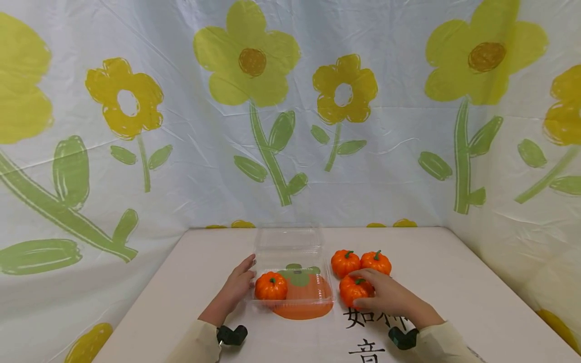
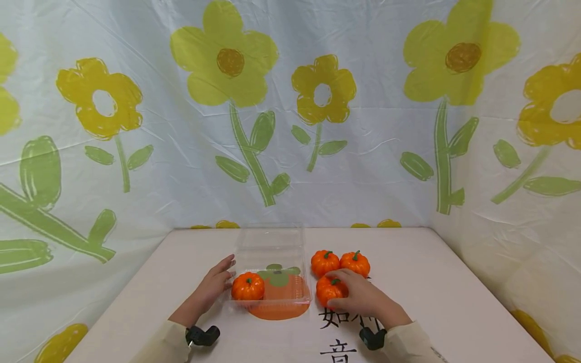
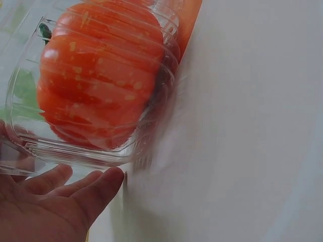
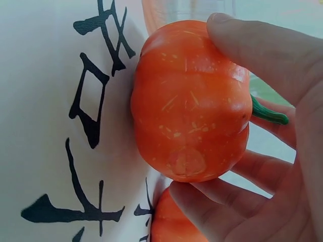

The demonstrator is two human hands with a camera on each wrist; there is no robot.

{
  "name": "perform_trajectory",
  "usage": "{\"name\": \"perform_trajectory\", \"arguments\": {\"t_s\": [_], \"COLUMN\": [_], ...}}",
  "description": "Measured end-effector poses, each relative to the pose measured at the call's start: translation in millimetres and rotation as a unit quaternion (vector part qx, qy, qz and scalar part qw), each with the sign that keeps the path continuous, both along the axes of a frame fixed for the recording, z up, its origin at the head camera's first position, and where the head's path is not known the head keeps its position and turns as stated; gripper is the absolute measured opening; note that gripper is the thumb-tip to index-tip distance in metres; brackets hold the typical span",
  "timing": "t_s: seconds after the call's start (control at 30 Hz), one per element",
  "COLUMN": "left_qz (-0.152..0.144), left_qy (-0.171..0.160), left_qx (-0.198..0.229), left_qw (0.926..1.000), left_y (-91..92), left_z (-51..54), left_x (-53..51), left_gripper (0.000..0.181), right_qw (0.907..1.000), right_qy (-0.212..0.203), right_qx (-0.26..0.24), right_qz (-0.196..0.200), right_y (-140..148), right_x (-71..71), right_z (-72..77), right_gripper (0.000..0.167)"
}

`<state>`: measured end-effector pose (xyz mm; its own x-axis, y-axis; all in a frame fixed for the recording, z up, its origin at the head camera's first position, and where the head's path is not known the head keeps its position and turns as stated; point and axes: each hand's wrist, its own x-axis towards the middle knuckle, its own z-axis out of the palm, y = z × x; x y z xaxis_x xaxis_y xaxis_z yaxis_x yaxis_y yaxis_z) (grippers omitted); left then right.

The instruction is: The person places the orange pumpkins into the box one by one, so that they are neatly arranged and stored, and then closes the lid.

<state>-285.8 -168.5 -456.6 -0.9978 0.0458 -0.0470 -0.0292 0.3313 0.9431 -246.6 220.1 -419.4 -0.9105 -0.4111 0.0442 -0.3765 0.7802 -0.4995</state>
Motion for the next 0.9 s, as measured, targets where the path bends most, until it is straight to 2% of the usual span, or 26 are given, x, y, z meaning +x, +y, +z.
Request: {"name": "perform_trajectory", "arguments": {"t_s": [0.27, 0.47, 0.9], "left_qz": [-0.002, -0.005, -0.006], "left_qy": [0.0, -0.004, -0.009], "left_qx": [0.0, -0.004, 0.004], "left_qw": [1.0, 1.0, 0.9999], "left_y": [0.2, 0.4, -0.8], "left_z": [0.9, 0.8, -0.4], "left_x": [0.2, 0.0, -1.5], "left_gripper": [0.056, 0.056, 0.056], "right_qw": [1.0, 0.9995, 0.999], "right_qy": [0.003, 0.03, 0.042], "right_qx": [0.0, 0.003, -0.003], "right_qz": [-0.009, -0.003, 0.016], "right_y": [1.8, 6.3, 3.1], "right_x": [3.3, 0.6, -2.6], "right_z": [11.7, 14.8, 21.4], "right_gripper": [0.062, 0.064, 0.066]}}
